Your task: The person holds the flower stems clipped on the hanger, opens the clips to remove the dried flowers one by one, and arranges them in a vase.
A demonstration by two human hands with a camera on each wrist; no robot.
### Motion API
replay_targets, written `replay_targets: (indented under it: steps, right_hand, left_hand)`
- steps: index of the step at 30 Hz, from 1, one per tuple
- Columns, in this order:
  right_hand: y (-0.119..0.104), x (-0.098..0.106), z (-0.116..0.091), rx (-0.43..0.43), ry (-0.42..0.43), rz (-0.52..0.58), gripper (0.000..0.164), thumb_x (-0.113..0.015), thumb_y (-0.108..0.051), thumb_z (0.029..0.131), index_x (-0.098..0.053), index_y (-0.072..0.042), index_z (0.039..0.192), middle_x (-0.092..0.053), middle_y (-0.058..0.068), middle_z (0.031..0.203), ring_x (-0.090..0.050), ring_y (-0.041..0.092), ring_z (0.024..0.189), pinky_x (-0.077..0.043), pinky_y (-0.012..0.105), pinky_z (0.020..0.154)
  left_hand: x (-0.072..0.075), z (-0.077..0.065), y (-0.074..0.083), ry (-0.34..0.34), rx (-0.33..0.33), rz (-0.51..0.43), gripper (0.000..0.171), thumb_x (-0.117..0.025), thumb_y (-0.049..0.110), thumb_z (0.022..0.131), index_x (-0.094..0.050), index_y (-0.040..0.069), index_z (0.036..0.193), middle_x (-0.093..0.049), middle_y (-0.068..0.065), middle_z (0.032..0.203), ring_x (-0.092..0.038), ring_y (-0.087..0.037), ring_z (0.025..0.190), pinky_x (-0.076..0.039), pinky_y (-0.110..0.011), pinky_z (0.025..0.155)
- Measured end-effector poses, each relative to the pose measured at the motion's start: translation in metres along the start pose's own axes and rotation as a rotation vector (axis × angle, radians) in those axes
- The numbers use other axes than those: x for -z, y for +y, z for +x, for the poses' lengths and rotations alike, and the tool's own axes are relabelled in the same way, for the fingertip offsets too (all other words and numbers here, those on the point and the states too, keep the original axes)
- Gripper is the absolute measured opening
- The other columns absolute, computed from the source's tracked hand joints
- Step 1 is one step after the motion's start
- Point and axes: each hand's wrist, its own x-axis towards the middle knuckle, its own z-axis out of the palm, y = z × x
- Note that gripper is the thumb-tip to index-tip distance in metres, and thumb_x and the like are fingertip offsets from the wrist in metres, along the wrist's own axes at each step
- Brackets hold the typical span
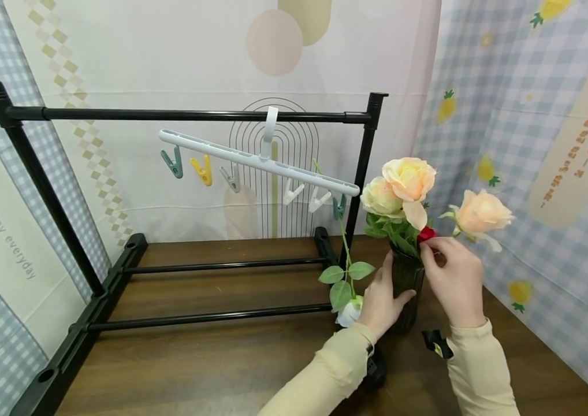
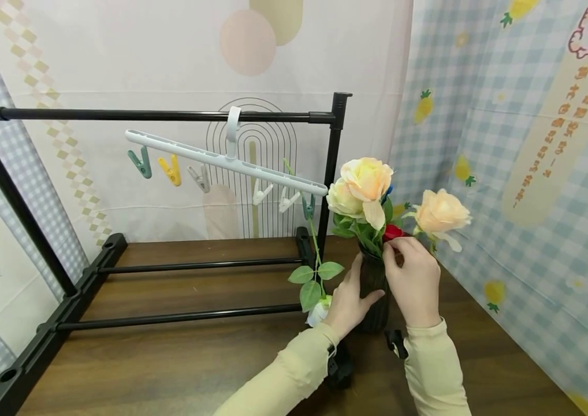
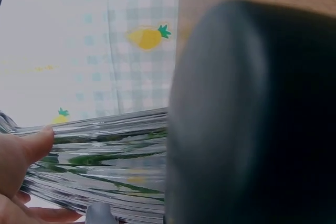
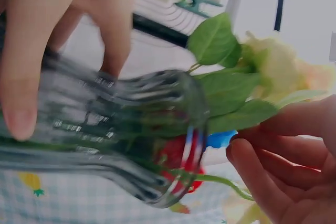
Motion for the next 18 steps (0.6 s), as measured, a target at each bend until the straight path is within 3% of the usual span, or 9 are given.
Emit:
replay_targets:
  steps: [3, 8, 10, 13, 15, 18]
  right_hand:
    - [-0.006, 0.004, -0.006, -0.001, 0.024, 0.029, 0.007, -0.066, 0.000, 0.085, -0.073, 0.001, 0.084, -0.070, 0.015, 0.079, -0.059, 0.022, 0.066, -0.034, 0.007, 0.068]
    - [-0.012, 0.005, -0.015, -0.001, -0.010, 0.054, 0.004, -0.070, -0.001, 0.082, -0.073, -0.002, 0.080, -0.071, 0.011, 0.077, -0.053, -0.008, 0.068, -0.038, 0.004, 0.065]
    - [-0.014, 0.006, -0.017, 0.001, -0.013, 0.061, 0.004, -0.071, -0.001, 0.081, -0.073, -0.003, 0.078, -0.072, 0.010, 0.076, -0.046, -0.019, 0.071, -0.038, 0.004, 0.064]
    - [-0.017, 0.007, -0.020, 0.017, 0.004, 0.095, 0.006, -0.071, 0.002, 0.080, -0.074, -0.003, 0.078, -0.072, 0.010, 0.075, -0.041, -0.026, 0.074, -0.039, 0.006, 0.063]
    - [-0.020, 0.008, -0.020, 0.035, 0.016, 0.121, 0.006, -0.072, 0.002, 0.080, -0.074, -0.004, 0.077, -0.071, 0.009, 0.074, -0.042, -0.026, 0.074, -0.040, 0.007, 0.063]
    - [-0.024, 0.008, -0.019, 0.067, 0.010, 0.167, 0.010, -0.072, 0.002, 0.079, -0.074, -0.008, 0.076, -0.071, 0.006, 0.072, -0.046, -0.024, 0.074, -0.041, 0.008, 0.063]
  left_hand:
    - [0.000, 0.000, 0.001, -0.002, -0.008, 0.011, 0.083, -0.067, 0.037, 0.090, -0.019, 0.015, 0.155, -0.054, -0.010, 0.140, -0.066, -0.023, 0.112, -0.055, -0.031, 0.087]
    - [0.006, -0.002, 0.003, -0.034, 0.010, 0.028, 0.081, -0.068, 0.030, 0.091, -0.020, 0.010, 0.154, -0.053, -0.012, 0.140, -0.064, -0.024, 0.114, -0.054, -0.032, 0.090]
    - [0.012, -0.004, 0.006, -0.055, 0.016, 0.023, 0.080, -0.068, 0.027, 0.091, -0.021, 0.009, 0.153, -0.051, -0.013, 0.142, -0.061, -0.024, 0.118, -0.053, -0.032, 0.093]
    - [0.028, -0.007, 0.012, -0.062, 0.021, -0.008, 0.071, -0.066, 0.023, 0.092, -0.029, 0.008, 0.150, -0.056, -0.011, 0.137, -0.063, -0.021, 0.115, -0.052, -0.029, 0.091]
    - [0.044, -0.008, 0.015, -0.018, 0.009, -0.042, 0.058, -0.064, 0.021, 0.092, -0.041, 0.009, 0.144, -0.065, -0.008, 0.126, -0.068, -0.017, 0.101, -0.053, -0.023, 0.081]
    - [0.071, -0.006, 0.013, 0.154, -0.040, -0.111, 0.032, -0.062, 0.015, 0.092, -0.060, 0.011, 0.124, -0.074, -0.003, 0.103, -0.067, -0.012, 0.076, -0.048, -0.017, 0.066]
